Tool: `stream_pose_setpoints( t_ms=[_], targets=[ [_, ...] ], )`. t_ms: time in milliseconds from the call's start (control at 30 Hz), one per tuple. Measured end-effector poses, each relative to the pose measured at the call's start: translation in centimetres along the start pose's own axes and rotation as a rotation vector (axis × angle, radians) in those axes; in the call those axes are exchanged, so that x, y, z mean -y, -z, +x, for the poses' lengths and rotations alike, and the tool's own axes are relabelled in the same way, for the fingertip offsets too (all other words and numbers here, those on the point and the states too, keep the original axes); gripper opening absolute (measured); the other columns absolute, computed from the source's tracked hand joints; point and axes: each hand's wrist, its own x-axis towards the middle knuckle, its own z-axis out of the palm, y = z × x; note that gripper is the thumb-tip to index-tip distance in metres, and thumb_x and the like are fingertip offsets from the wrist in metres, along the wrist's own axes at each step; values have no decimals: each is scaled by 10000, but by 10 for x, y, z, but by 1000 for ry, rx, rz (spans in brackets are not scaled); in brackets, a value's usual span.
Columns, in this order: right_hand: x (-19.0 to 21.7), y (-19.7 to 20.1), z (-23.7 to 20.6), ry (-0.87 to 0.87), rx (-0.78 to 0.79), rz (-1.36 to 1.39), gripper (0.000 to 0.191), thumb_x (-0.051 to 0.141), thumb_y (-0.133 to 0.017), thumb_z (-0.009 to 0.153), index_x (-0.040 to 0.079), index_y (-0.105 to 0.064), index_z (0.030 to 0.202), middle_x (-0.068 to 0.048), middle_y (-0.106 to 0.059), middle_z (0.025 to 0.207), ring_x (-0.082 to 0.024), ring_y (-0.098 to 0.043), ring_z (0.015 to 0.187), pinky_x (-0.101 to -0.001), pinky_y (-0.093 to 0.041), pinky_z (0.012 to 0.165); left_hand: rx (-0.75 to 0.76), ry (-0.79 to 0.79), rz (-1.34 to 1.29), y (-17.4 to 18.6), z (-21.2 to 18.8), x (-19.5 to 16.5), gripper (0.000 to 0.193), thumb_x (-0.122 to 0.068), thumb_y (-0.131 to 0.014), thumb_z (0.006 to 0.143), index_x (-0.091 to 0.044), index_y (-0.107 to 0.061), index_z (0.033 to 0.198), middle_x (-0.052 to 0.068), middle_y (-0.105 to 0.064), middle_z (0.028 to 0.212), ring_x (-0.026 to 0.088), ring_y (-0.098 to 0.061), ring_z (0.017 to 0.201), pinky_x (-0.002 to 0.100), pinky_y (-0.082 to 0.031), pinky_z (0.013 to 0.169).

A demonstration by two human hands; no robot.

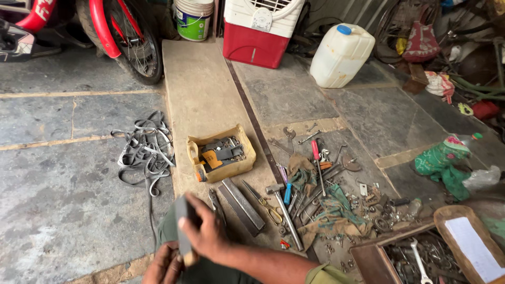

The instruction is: The person sits on the floor and repairs a rubber belt by cutting a small section, wrapping it around a cylindrical tool, and securing it with a lighter. They then use a hammer to flatten the wrapped section and inspect the result.

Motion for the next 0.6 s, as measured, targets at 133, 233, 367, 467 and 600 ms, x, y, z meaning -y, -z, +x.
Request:
stream_pose_setpoints(
  t_ms=[133, 233, 367, 467, 600],
  targets=[
    [1, 14, 1, 56, 22, -83, 734, 399, -622, 963, -21, -450, 1540, -273, -645, 1405, -370, -644, 1322, -434, -476, 1142, -3, 56, 153, 12, 8, -5, 346, 5, -574, 935, -17, -625, 1276, 203, -755, 938, 294, -778, 835, 395, -625, 791],
    [-1, 21, -8, 252, 211, -142, 673, 337, -647, 1038, -56, -482, 1559, -315, -608, 1473, -400, -578, 1440, -465, -411, 1220, -256, 155, 72, 20, 13, -4, 290, 31, -547, 940, 36, -620, 1220, 198, -795, 983, 245, -778, 888, 377, -593, 797],
    [-16, 29, 6, 65, 138, 1, 741, 431, -618, 994, -26, -444, 1551, -279, -626, 1421, -356, -620, 1357, -442, -464, 1162, -68, -112, -72, -13, 6, 21, 389, 71, -558, 879, -4, -543, 1261, 143, -742, 1004, 177, -702, 893, 318, -534, 776],
    [-22, 39, 9, 42, 47, 65, 793, 497, -599, 995, -22, -398, 1559, -263, -604, 1443, -333, -616, 1358, -430, -466, 1167, -70, -81, 13, -11, 9, 22, 361, 56, -548, 903, 3, -575, 1258, 167, -738, 960, 209, -709, 823, 353, -557, 746],
    [-16, 47, -5, 405, 226, -161, 684, 430, -595, 1095, -44, -450, 1566, -308, -586, 1477, -368, -563, 1452, -450, -405, 1297, -219, 56, 229, 15, 9, -20, 332, 37, -536, 934, 13, -619, 1254, 200, -732, 903, 251, -719, 729, 399, -586, 706]
  ],
)
